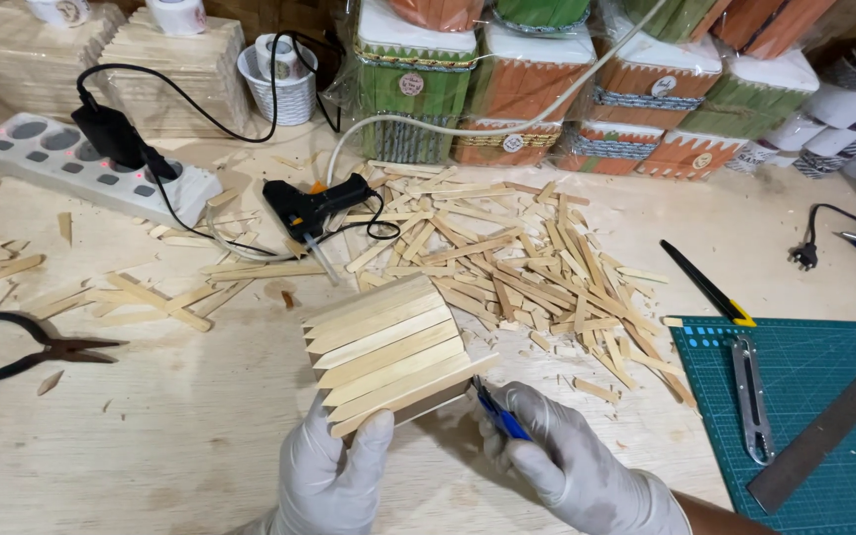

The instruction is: The person assembles a cylindrical craft item by cutting thin wooden sticks with pliers and gluing them around a cardboard tube. They repeatedly trim stick ends and attach them in a staggered pattern around the tube's circumference.

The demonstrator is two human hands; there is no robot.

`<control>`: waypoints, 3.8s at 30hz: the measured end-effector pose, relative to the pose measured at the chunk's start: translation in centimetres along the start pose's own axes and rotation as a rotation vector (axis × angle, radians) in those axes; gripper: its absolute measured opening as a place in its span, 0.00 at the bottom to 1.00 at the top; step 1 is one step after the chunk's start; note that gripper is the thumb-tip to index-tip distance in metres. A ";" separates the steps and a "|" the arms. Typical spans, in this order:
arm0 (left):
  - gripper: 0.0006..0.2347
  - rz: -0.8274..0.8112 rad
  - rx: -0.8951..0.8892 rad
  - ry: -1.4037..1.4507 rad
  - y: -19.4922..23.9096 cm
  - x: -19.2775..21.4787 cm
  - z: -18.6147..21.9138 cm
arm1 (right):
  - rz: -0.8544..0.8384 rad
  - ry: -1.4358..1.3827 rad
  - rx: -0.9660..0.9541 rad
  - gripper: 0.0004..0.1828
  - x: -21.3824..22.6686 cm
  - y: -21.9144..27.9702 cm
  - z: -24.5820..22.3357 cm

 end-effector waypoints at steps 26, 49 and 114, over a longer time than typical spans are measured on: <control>0.17 -0.061 0.152 0.044 -1.1 -0.3 0.3 | 0.213 0.332 0.025 0.37 -0.4 -0.1 2.6; 0.16 -0.032 0.170 0.115 -0.8 -0.5 0.4 | 0.290 0.367 0.022 0.29 -0.8 -0.7 3.7; 0.03 -0.590 -0.568 -0.933 -12.8 -7.5 8.6 | 0.602 0.200 0.093 0.21 3.9 -2.8 1.7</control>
Point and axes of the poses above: each hand's wrist, its own y-axis away from the middle knuckle, its own x-axis out of the back of the hand, z = x × y, the point moved 3 cm from there along -y, towards the middle knuckle, and after that the axes turned 11 degrees about -x, right-handed, at the moved point
